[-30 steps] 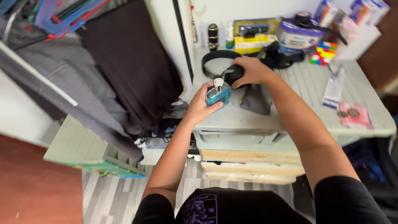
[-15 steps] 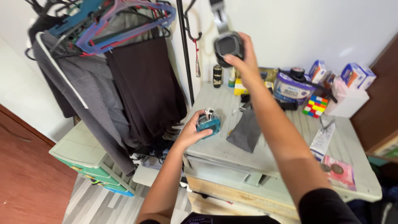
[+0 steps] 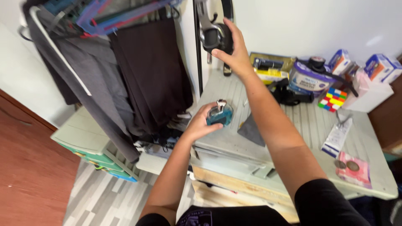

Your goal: The person organizes items on a desk and a plastic drawer unit, then sweeps the floor. They handle books, cables, a handbag, and a camera strap, placing them in drawers or on surfaces. Finally, they use a broom and dustpan to sweep the tiled floor.

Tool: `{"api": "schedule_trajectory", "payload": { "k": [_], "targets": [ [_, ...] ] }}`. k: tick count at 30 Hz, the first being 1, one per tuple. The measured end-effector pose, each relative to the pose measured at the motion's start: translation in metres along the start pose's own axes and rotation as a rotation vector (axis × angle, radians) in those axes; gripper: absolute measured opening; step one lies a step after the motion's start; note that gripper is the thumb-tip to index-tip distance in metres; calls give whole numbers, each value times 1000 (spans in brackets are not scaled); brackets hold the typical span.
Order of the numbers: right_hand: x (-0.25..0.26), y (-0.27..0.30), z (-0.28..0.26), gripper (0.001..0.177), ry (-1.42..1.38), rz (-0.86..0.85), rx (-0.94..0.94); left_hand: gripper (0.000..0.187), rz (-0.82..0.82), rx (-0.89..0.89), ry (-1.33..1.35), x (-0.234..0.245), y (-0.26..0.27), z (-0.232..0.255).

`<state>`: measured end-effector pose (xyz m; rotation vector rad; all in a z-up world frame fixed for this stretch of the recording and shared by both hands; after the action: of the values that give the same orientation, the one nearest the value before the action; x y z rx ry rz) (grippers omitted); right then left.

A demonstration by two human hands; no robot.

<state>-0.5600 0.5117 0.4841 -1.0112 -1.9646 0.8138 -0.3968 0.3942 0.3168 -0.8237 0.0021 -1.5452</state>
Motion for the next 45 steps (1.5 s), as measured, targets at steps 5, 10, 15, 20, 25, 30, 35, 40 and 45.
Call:
{"api": "schedule_trajectory", "payload": {
  "k": [5, 10, 15, 20, 25, 30, 35, 40, 45],
  "targets": [
    [12, 56, -1, 70, 133, 28, -146, 78, -51, 74, -83, 0, 0, -4],
    [-22, 129, -23, 59, 179, -643, -171, 77, -6, 60, -166, 3, -2, 6],
    [-20, 141, -6, 47, 120, -644, -475, 71, 122, 71, -104, 17, -2, 10],
    [12, 124, 53, 47, 176, -413, -657, 45, 36, 208, 70, 21, -13, -20],
    [26, 93, 120, 51, 851, -88, -707, 62, -303, 70, -65, -8, -63, -65],
    [10, 78, 161, 46, 911, 121, -666, 103, -181, 169, -125, -17, -153, -131],
    [-3, 72, 177, 62, 850, 252, -684, 125, -19, 25, -162, -26, -210, -163],
    [-4, 64, 171, 66, 777, 318, -506, 93, 77, 75, -104, -30, -228, -166],
    [16, 71, 158, 64, 528, 222, -730, 91, 64, 100, -58, -24, -224, -156]
  ]
}}
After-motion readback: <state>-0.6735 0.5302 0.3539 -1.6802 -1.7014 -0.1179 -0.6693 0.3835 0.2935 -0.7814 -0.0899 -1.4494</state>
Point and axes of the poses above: each hand's wrist, its own y-axis away from the middle knuckle, its own x-axis out of the back of the hand, z = x × y, the point moved 4 cm from there along -y, towards the middle knuckle, and after that the axes turned 8 degrees about -z, right-handed, at the moved point
